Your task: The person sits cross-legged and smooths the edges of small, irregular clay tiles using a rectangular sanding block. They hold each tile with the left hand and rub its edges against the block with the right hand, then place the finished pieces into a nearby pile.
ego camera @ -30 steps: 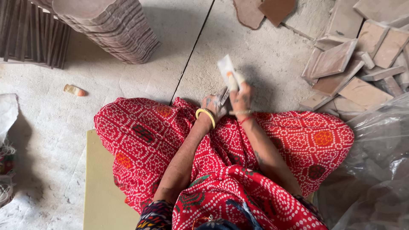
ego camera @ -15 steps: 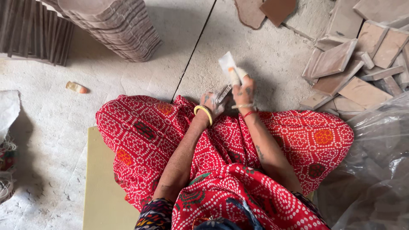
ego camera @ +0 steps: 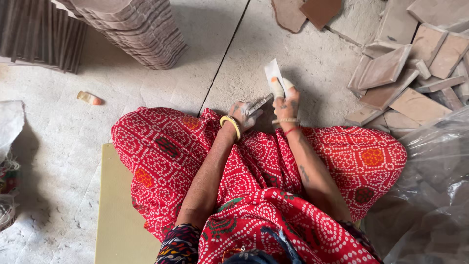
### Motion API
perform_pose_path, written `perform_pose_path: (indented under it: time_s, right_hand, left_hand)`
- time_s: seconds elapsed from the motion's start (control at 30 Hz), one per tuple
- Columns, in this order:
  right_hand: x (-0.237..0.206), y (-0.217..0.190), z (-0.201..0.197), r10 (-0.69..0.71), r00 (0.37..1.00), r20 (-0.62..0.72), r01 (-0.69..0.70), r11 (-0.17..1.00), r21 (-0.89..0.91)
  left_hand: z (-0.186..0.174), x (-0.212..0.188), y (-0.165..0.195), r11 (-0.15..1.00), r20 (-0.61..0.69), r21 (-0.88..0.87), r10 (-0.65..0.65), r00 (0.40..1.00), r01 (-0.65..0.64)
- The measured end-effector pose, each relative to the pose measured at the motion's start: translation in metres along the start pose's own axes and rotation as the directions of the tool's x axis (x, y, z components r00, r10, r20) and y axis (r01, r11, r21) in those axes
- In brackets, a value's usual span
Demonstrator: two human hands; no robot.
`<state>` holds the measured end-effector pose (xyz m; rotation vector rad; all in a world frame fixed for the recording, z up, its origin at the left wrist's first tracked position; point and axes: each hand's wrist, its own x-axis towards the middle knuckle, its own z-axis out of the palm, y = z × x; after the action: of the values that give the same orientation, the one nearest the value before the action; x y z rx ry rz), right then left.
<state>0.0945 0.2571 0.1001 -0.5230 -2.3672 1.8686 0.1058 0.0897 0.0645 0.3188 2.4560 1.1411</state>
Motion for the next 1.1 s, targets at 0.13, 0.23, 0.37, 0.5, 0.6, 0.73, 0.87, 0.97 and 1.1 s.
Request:
perform_pose_path:
  time_s: [0.13, 0.23, 0.37, 0.5, 0.6, 0.73, 0.87, 0.97, 1.1]
  right_hand:
    - [-0.031, -0.011, -0.001, -0.149, 0.988, 0.043, 0.151, 0.987, -0.049]
    - [-0.04, -0.011, -0.004, -0.402, 0.915, 0.037, 0.401, 0.896, -0.189]
    - [-0.029, 0.003, -0.011, -0.738, 0.672, 0.064, 0.697, 0.601, -0.39]
    - [-0.016, 0.019, -0.014, -0.639, 0.763, 0.093, 0.582, 0.619, -0.528]
    - [-0.016, 0.019, -0.011, -0.611, 0.784, 0.106, 0.545, 0.596, -0.59]
    - [-0.024, 0.008, -0.009, -0.689, 0.721, 0.07, 0.621, 0.599, -0.506]
    - [-0.03, 0.002, -0.009, -0.628, 0.774, 0.077, 0.582, 0.658, -0.478]
    - [-0.03, 0.004, -0.009, -0.658, 0.747, 0.093, 0.611, 0.625, -0.486]
    - [-0.025, 0.007, -0.005, -0.568, 0.817, 0.096, 0.544, 0.707, -0.452]
  left_hand:
    - [0.004, 0.011, -0.008, 0.984, 0.035, 0.119, 0.131, 0.991, -0.134]
    - [0.003, 0.026, -0.013, 0.918, 0.157, 0.342, 0.157, 0.975, -0.203]
    - [-0.005, 0.042, -0.018, 0.88, 0.129, 0.317, 0.329, 0.935, -0.354]
    - [-0.005, 0.05, -0.015, 0.873, 0.162, 0.305, 0.345, 0.924, -0.38]
    - [-0.008, 0.05, -0.012, 0.848, 0.146, 0.351, 0.37, 0.917, -0.398]
    - [-0.022, 0.053, -0.012, 0.911, 0.292, 0.245, 0.257, 0.921, -0.332]
    - [-0.021, 0.051, -0.007, 0.823, 0.215, 0.36, 0.385, 0.898, -0.439]
    - [-0.022, 0.052, -0.008, 0.825, 0.299, 0.373, 0.326, 0.897, -0.425]
    - [-0.024, 0.055, -0.011, 0.931, 0.349, 0.237, 0.184, 0.919, -0.277]
